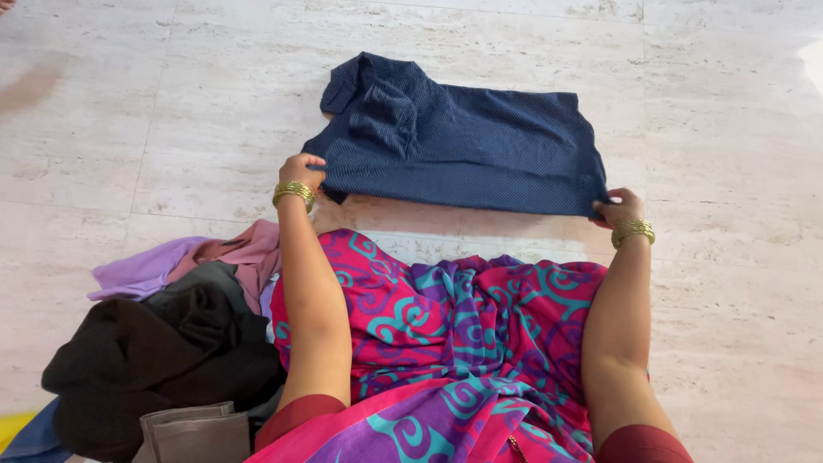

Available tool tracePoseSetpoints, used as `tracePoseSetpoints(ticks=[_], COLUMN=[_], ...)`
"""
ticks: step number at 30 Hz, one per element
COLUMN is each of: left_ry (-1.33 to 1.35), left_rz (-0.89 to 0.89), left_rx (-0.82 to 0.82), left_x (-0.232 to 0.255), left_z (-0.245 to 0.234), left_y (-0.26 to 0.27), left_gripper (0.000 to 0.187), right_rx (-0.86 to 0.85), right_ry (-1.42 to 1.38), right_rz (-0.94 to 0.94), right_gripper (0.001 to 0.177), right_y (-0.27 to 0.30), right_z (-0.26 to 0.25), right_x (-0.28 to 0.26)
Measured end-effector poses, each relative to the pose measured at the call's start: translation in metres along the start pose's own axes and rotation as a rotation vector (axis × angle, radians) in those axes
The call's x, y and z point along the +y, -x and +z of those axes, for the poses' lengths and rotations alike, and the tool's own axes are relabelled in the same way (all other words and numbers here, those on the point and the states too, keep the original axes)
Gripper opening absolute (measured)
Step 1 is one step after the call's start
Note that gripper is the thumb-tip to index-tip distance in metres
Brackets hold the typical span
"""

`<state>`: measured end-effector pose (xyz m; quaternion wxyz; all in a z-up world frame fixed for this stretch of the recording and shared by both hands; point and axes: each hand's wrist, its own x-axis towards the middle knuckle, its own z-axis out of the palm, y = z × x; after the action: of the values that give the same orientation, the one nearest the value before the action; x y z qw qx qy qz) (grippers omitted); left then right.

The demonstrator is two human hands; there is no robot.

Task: The person folds a dark blue patterned shirt on the floor, smoothing and aligning it into a compact rectangle. They then pick up a dark brown garment from a nearby pile and begin to unfold it.

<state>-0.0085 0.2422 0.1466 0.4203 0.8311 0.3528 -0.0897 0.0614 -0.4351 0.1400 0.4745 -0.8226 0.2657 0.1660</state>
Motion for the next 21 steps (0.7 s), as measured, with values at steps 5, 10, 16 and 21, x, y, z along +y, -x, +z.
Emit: tracePoseSetpoints(ticks=[5, 10, 16, 21], left_ry=[-0.485, -0.776, -0.385, -0.893], left_rz=[-0.080, 0.110, 0.775, 0.188], left_rx=[-0.103, 0.284, -0.474, -0.558], left_x=[-0.003, 0.023, 0.037, 0.038], left_z=[0.032, 0.071, 0.155, 0.173], left_y=[0.005, 0.035, 0.065, 0.086], left_gripper=[0.034, 0.070, 0.043, 0.116], right_rx=[-0.035, 0.187, -0.244, -0.604], right_ry=[0.515, 0.724, 0.868, 1.351], right_rz=[0.051, -0.213, -1.016, -0.725], right_gripper=[0.084, 0.105, 0.093, 0.092], right_y=[0.007, 0.009, 0.035, 0.047], right_z=[0.013, 0.043, 0.159, 0.189], right_x=[0.012, 0.008, 0.017, 0.024])
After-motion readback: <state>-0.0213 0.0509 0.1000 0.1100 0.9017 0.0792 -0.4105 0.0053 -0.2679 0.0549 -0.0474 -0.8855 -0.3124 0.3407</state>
